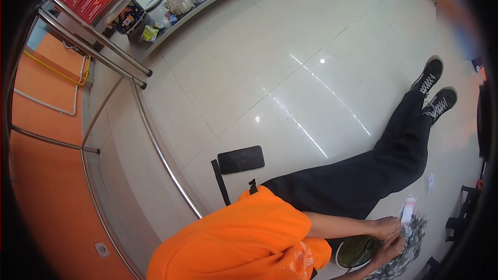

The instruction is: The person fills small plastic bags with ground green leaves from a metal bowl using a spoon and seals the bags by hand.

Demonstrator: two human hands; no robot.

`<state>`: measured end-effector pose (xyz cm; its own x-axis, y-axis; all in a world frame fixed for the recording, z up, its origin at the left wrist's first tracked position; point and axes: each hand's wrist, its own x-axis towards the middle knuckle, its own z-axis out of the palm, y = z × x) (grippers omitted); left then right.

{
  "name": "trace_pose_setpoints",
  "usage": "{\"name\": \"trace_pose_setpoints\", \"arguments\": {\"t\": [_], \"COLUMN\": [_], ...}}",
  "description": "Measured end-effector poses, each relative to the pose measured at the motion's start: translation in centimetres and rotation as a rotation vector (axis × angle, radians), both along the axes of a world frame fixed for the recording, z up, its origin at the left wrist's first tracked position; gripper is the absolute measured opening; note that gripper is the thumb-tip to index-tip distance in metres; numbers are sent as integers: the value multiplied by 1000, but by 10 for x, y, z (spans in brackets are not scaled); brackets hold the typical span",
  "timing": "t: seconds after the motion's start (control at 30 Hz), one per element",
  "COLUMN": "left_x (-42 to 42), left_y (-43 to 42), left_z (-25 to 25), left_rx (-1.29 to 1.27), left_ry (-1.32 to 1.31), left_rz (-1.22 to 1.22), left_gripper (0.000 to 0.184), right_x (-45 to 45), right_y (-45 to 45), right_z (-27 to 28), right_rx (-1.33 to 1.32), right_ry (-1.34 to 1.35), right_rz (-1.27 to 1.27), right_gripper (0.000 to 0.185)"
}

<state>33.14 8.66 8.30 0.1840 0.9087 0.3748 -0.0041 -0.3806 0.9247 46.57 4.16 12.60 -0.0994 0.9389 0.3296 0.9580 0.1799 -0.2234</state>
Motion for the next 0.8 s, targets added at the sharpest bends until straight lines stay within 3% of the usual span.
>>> {"name": "trace_pose_setpoints", "arguments": {"t": [0.1, 0.17, 0.27, 0.33, 0.43, 0.5, 0.63, 0.7, 0.73, 0.8], "left_x": [7, 8, 10, -1, -8, -17, -14, -18, -22, -25], "left_y": [-1, -1, -11, -7, 0, -1, -4, -6, -6, -1], "left_z": [-6, -13, -6, -3, 4, 15, 9, 12, 16, 20], "left_rx": [26, 70, 32, -7, -90, -119, -198, -82, -52, 29], "left_ry": [-33, 12, 58, 40, 32, -22, -75, -77, -46, 68], "left_rz": [42, 66, -82, -47, 87, 50, -89, -136, -155, -194], "left_gripper": [23, 22, 26, 26, 31, 31, 29, 29, 26, 21], "right_x": [0, -2, -2, -14, -29, -24, -29, -12, -9, 4], "right_y": [-1, 0, 1, 0, -3, -6, -8, -4, -4, 2], "right_z": [-1, 3, 18, 27, 31, 20, 21, 5, 11, 5], "right_rx": [47, 236, 165, 120, 186, 185, -3, -37, -62, -137], "right_ry": [78, -16, 30, 78, 62, -69, 168, 235, 118, 417], "right_rz": [-41, -127, -233, -285, -183, 6, -62, -72, -34, -60], "right_gripper": [22, 21, 19, 18, 21, 27, 45, 45, 45, 32]}}
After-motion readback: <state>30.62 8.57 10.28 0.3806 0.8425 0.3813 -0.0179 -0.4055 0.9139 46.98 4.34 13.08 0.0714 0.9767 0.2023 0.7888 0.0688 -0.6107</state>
